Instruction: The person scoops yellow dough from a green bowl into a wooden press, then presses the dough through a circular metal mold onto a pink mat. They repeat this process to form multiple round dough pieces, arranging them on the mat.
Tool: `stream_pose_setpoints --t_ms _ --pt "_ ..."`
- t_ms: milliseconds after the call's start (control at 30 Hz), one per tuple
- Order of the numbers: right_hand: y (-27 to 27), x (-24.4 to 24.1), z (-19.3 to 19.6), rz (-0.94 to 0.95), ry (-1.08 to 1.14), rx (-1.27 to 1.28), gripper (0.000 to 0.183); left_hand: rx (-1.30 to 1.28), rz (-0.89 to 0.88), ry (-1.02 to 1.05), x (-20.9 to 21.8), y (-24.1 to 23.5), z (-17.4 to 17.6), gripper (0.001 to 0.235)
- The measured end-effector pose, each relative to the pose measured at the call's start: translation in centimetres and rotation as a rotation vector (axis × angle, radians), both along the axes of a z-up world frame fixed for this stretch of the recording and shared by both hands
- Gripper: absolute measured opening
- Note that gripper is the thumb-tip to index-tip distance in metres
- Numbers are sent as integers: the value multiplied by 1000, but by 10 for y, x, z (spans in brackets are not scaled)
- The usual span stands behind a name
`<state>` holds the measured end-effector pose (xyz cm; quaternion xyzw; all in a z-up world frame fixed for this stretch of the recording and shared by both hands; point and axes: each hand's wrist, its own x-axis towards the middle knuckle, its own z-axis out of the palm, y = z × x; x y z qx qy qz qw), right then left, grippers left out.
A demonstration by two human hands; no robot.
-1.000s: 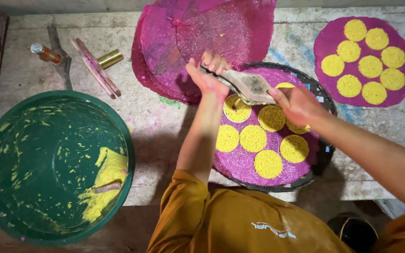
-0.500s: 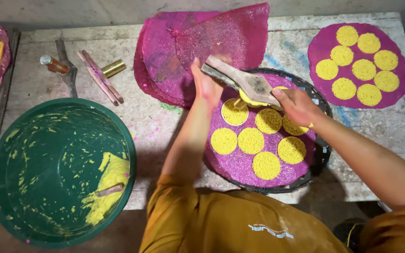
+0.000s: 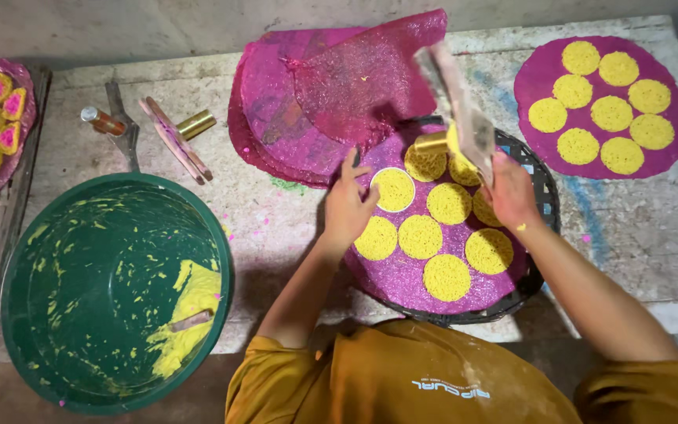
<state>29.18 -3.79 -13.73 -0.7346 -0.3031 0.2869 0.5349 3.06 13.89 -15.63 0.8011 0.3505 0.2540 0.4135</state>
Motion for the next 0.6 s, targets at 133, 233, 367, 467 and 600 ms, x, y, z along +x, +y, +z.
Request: stream_pose_setpoints --t_ms 133,233,367,467,600 --pt "-25 -8 -14 -6 4 88 54 196 -147 132 11 -8 8 123" --pt "-43 -15 -20 -24 11 103 60 191 -208 269 20 -12 18 128" --pt "-59 -19 -15 -62 163 235 55 223 -155 192 15 -16 44 124" --pt "-69 -19 4 -105 -11 249 61 133 -46 36 -12 -22 64 119" --pt "-36 -9 48 -31 -370 1 42 193 65 15 -83 -19 80 106"
